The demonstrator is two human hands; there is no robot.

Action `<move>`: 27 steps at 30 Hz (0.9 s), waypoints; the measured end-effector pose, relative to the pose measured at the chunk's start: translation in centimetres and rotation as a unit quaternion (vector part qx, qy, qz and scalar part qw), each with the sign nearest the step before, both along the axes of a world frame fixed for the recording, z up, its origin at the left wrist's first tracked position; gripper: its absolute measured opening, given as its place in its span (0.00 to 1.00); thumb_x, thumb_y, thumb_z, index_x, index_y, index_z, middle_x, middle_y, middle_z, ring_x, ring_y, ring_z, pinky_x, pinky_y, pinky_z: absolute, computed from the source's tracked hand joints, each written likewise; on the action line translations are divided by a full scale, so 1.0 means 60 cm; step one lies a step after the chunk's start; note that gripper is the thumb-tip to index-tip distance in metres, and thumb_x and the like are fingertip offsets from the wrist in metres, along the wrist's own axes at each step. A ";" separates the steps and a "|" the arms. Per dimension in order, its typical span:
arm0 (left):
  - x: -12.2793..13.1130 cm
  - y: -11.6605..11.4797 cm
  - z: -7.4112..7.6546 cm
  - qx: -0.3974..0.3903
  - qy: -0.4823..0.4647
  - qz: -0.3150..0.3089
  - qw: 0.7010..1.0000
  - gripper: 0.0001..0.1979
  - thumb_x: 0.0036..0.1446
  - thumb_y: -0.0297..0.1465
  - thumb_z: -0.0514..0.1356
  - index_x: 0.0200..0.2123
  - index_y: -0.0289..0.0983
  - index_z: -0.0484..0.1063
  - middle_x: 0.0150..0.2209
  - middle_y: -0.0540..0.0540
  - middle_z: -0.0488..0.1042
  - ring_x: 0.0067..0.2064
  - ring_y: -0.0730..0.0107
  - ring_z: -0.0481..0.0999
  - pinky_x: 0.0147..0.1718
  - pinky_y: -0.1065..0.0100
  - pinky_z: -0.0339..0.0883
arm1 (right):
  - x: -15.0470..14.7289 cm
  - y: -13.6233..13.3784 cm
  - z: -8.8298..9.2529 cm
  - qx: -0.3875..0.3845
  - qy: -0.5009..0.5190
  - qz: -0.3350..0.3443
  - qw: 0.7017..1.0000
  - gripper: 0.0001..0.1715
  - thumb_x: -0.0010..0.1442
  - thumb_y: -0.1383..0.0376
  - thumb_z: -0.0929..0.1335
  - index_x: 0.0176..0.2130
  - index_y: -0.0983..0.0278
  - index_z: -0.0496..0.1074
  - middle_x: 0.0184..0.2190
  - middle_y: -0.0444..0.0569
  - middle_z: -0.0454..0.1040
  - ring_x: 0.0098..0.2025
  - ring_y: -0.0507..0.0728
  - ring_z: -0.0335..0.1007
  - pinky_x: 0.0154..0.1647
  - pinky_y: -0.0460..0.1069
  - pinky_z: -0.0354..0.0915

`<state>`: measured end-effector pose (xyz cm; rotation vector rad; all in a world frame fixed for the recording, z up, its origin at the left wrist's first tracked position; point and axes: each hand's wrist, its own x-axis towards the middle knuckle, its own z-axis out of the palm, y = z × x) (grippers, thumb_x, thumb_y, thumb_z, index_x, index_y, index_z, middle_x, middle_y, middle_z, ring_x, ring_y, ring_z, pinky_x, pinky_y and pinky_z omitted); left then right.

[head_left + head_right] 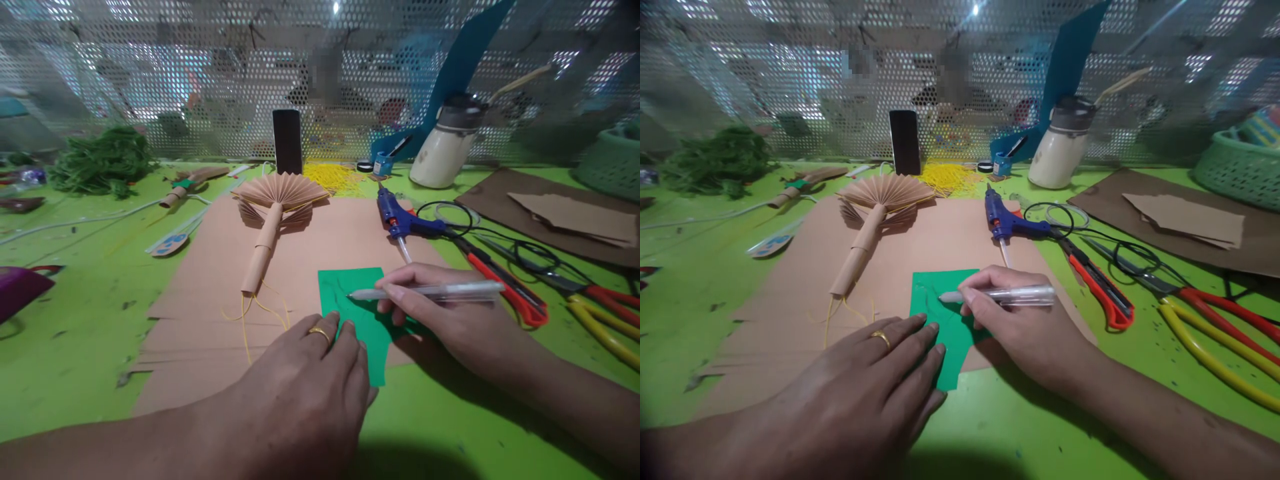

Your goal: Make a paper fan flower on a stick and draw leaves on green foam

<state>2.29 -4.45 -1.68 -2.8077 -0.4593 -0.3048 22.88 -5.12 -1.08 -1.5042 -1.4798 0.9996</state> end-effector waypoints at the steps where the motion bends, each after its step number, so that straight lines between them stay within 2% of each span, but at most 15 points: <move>1: -0.001 0.001 0.000 -0.001 -0.003 -0.006 1.000 0.17 0.68 0.31 0.48 0.40 0.33 0.77 0.40 0.40 0.79 0.42 0.55 0.78 0.44 0.54 0.73 | 0.001 -0.001 0.001 -0.013 0.005 -0.002 1.000 0.12 0.61 0.59 0.67 0.30 0.62 0.74 0.27 0.46 0.76 0.28 0.53 0.71 0.27 0.46 0.67; 4: -0.001 0.003 -0.001 -0.006 -0.007 -0.018 1.000 0.17 0.67 0.30 0.48 0.40 0.34 0.77 0.39 0.41 0.79 0.41 0.57 0.78 0.42 0.55 0.74 | 0.007 -0.003 0.002 -0.046 0.014 -0.018 0.999 0.12 0.60 0.61 0.67 0.27 0.61 0.72 0.24 0.45 0.74 0.27 0.53 0.69 0.24 0.46 0.66; 9: 0.002 -0.001 0.002 0.003 -0.016 0.007 1.000 0.16 0.67 0.30 0.49 0.42 0.33 0.77 0.41 0.40 0.79 0.42 0.55 0.78 0.44 0.54 0.73 | 0.016 -0.002 -0.002 -0.019 0.014 -0.046 0.999 0.13 0.62 0.60 0.65 0.27 0.61 0.71 0.25 0.45 0.75 0.26 0.52 0.68 0.27 0.46 0.67; 15: -0.001 0.001 -0.005 0.017 -0.032 0.000 0.999 0.17 0.67 0.32 0.49 0.41 0.33 0.78 0.40 0.40 0.80 0.41 0.55 0.79 0.43 0.54 0.73 | 0.007 -0.001 -0.002 -0.022 0.016 -0.018 0.999 0.12 0.62 0.58 0.67 0.32 0.62 0.75 0.26 0.45 0.75 0.28 0.53 0.71 0.29 0.46 0.67; 18: -0.001 0.005 -0.011 0.024 -0.038 -0.030 0.999 0.19 0.68 0.33 0.48 0.41 0.34 0.78 0.38 0.41 0.80 0.38 0.56 0.79 0.40 0.55 0.74 | 0.001 0.000 -0.003 -0.003 0.012 0.000 1.000 0.12 0.61 0.58 0.67 0.33 0.62 0.76 0.27 0.46 0.77 0.29 0.53 0.71 0.29 0.47 0.67; 20: 0.000 0.007 -0.013 0.023 -0.034 -0.023 0.999 0.18 0.68 0.33 0.48 0.41 0.34 0.78 0.39 0.41 0.80 0.39 0.56 0.79 0.42 0.55 0.73 | -0.001 0.001 -0.003 0.005 0.013 0.006 1.000 0.12 0.61 0.58 0.67 0.33 0.62 0.76 0.28 0.47 0.78 0.29 0.53 0.72 0.29 0.47 0.67; 27: 0.003 0.005 -0.004 0.021 -0.019 -0.003 1.000 0.19 0.68 0.31 0.47 0.40 0.33 0.78 0.40 0.41 0.80 0.42 0.55 0.78 0.42 0.55 0.74 | 0.009 -0.001 -0.002 -0.026 0.016 -0.021 0.999 0.10 0.59 0.63 0.67 0.27 0.61 0.72 0.23 0.46 0.75 0.25 0.53 0.70 0.25 0.47 0.67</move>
